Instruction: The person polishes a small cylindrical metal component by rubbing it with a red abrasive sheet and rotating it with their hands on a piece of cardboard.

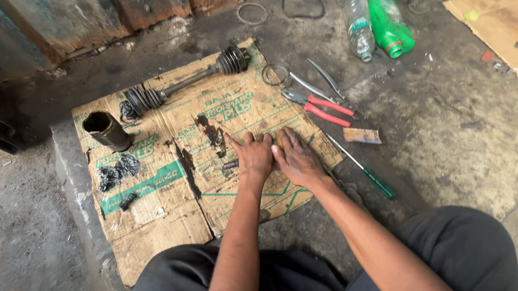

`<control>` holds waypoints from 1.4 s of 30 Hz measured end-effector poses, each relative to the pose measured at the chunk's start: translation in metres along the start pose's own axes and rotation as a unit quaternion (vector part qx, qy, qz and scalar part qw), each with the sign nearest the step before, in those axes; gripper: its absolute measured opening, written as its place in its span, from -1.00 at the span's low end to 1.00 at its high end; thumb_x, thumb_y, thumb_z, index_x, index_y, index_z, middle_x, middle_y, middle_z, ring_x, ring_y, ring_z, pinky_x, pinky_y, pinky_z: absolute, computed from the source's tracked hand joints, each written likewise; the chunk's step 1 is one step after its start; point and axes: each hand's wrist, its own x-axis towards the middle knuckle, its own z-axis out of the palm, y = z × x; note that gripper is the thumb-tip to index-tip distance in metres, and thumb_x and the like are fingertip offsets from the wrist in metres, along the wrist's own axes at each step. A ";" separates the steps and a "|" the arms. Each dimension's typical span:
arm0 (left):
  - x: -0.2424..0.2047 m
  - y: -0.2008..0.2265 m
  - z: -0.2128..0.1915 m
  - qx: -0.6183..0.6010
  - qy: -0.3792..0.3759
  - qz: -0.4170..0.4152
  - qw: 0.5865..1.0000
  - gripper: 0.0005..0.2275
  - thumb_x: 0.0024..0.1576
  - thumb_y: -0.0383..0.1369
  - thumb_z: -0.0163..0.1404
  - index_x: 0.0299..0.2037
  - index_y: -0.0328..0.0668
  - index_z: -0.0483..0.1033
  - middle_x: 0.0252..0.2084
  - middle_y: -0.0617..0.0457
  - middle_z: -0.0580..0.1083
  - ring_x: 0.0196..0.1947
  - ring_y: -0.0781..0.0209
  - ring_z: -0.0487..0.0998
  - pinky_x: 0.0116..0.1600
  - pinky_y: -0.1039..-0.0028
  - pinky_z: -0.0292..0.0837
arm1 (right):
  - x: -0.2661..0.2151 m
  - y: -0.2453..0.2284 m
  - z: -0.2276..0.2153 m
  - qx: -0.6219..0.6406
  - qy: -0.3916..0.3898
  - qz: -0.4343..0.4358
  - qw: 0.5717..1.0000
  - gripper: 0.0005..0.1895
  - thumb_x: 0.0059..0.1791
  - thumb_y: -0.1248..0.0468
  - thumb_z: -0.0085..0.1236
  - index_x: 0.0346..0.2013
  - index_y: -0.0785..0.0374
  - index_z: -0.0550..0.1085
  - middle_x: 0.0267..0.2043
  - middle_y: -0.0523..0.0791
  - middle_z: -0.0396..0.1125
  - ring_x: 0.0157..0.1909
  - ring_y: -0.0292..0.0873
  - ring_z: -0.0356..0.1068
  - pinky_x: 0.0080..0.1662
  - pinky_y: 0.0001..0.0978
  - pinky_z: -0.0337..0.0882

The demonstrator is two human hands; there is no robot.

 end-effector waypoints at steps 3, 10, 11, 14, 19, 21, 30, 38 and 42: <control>-0.003 0.003 -0.009 0.002 -0.031 -0.014 0.999 -0.58 0.02 -0.23 0.20 0.08 -0.05 0.42 0.15 0.12 0.48 0.34 -0.06 0.28 0.29 -0.67 -0.45 | -0.019 0.005 0.000 -0.017 0.024 -0.063 0.998 -0.25 0.17 -0.11 -0.43 0.47 0.40 0.00 0.57 0.16 -0.20 0.55 0.19 -0.14 0.44 -0.01 -0.04; 0.005 -0.003 0.009 -0.030 0.003 -0.007 1.000 -0.67 0.15 -0.22 0.15 0.10 0.04 0.44 0.11 0.13 0.49 0.31 -0.05 0.31 0.34 -0.68 -0.40 | 0.009 -0.017 -0.023 -0.036 -0.091 0.086 0.991 -0.31 0.15 -0.15 -0.51 0.47 0.16 0.07 0.60 -0.08 -0.13 0.56 0.09 -0.08 0.47 -0.03 -0.02; 0.006 -0.003 0.014 -0.023 0.030 -0.006 0.999 -0.63 0.11 -0.22 0.17 0.11 0.04 0.43 0.11 0.10 0.48 0.30 -0.07 0.30 0.31 -0.69 -0.38 | 0.016 -0.018 -0.023 -0.061 -0.103 0.091 0.989 -0.33 0.18 -0.14 -0.53 0.45 0.16 0.15 0.59 -0.09 -0.05 0.59 0.05 -0.04 0.51 -0.05 -0.01; 0.007 -0.004 0.013 -0.011 0.016 -0.010 1.000 -0.49 -0.01 -0.21 0.25 0.15 0.01 0.39 0.14 0.09 0.46 0.30 -0.04 0.27 0.30 -0.64 -0.36 | 0.018 -0.013 -0.011 -0.056 -0.039 0.033 0.997 -0.33 0.21 -0.11 -0.52 0.46 0.25 0.10 0.58 -0.01 -0.08 0.58 0.10 -0.10 0.51 -0.04 -0.09; -0.001 0.002 -0.007 0.003 -0.055 -0.011 0.998 -0.45 0.01 -0.18 0.26 0.18 -0.11 0.34 0.15 0.06 0.49 0.33 -0.02 0.28 0.34 -0.60 -0.35 | -0.033 -0.001 0.008 -0.011 0.067 -0.031 0.997 -0.27 0.16 -0.10 -0.52 0.47 0.35 0.04 0.56 0.06 -0.10 0.53 0.13 -0.12 0.44 -0.05 -0.12; -0.003 0.002 -0.016 -0.002 -0.070 -0.012 0.997 -0.48 0.05 -0.18 0.24 0.17 -0.12 0.33 0.12 0.04 0.51 0.34 -0.02 0.28 0.35 -0.60 -0.34 | -0.035 -0.005 0.004 -0.011 0.079 -0.035 0.996 -0.27 0.16 -0.10 -0.52 0.47 0.34 0.06 0.56 0.05 -0.07 0.51 0.13 -0.10 0.43 -0.06 -0.09; 0.010 0.000 0.018 0.000 -0.072 -0.016 0.997 -0.58 0.15 -0.36 0.11 0.19 -0.21 0.30 -0.08 -0.09 0.62 0.30 -0.06 0.35 0.39 -0.47 -0.25 | -0.009 -0.011 0.006 -0.014 0.088 0.013 0.996 -0.40 0.17 -0.04 -0.45 0.43 0.13 0.20 0.51 0.03 0.01 0.50 0.18 -0.03 0.43 0.05 -0.05; 0.005 -0.001 -0.006 -0.017 -0.054 -0.025 0.998 -0.59 0.19 -0.28 0.07 0.22 -0.16 0.33 -0.06 -0.10 0.60 0.30 -0.08 0.39 0.41 -0.54 -0.27 | 0.017 -0.002 0.017 0.013 0.057 0.044 0.997 -0.44 0.19 -0.01 -0.47 0.38 0.17 0.24 0.49 0.04 0.08 0.51 0.14 0.03 0.46 0.02 -0.04; 0.000 0.008 -0.009 0.025 -0.061 -0.021 0.998 -0.39 0.02 -0.24 0.19 0.25 -0.30 0.23 -0.03 -0.13 0.55 0.32 -0.11 0.30 0.31 -0.56 -0.37 | 0.035 -0.003 0.021 0.030 0.010 0.074 0.997 -0.45 0.23 0.02 -0.49 0.42 0.26 0.15 0.49 0.08 0.04 0.51 0.13 0.01 0.47 0.04 -0.10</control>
